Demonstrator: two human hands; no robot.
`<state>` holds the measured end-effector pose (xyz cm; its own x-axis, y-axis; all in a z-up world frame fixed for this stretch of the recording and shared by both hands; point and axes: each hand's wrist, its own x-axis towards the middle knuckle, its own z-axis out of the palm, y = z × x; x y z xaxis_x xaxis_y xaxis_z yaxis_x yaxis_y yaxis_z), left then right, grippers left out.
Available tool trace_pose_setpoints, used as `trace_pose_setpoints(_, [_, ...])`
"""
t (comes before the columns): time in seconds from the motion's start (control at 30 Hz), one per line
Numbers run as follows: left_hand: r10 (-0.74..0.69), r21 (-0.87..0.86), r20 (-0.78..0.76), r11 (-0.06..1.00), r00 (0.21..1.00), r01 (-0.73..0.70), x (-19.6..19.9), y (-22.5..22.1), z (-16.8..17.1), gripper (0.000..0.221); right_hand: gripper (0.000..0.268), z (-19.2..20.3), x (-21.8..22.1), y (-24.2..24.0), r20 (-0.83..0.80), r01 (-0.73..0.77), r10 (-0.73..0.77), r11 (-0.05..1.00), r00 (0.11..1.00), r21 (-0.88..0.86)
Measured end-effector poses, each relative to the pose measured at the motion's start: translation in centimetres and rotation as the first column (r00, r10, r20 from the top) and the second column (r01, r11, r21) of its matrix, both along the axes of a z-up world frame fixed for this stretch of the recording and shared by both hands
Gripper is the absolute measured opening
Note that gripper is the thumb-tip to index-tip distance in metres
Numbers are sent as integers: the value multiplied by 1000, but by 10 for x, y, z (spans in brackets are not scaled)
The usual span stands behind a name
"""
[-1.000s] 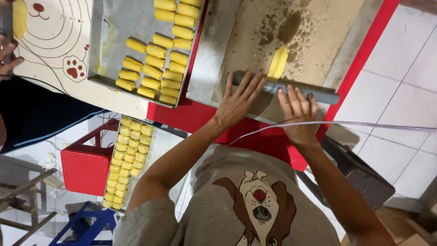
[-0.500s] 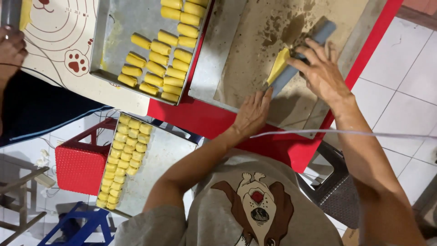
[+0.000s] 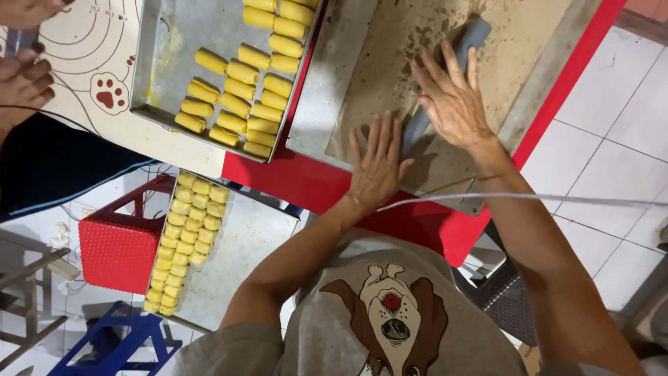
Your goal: Rolling out small pieces of dough, adding filling, and shaping them into cookies before placing them on a baking tray.
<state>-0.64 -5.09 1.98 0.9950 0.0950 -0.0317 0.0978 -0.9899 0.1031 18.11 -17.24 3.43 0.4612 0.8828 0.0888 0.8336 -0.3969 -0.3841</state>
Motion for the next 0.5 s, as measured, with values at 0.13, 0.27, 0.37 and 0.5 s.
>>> trace_pose_setpoints(0.13, [-18,-5,11,1000,1000,18,0,17,-5,83,59,-6,2,12,33,-11,10,1000,999,22])
trace_pose_setpoints(0.27, [-21,-70,2,997,1000,21,0,31,-17,77,52,-12,3,23,94,-10,9,1000,996,12])
trace_pose_setpoints(0.37, [7,-209,62,978,998,6,-2,38,-21,66,59,-23,7,42,57,47,-42,995,998,-83])
trace_pose_setpoints(0.5, [14,-442,173,895,985,65,0,39,-29,72,76,-13,34,72,-265,90,-144,975,953,-205])
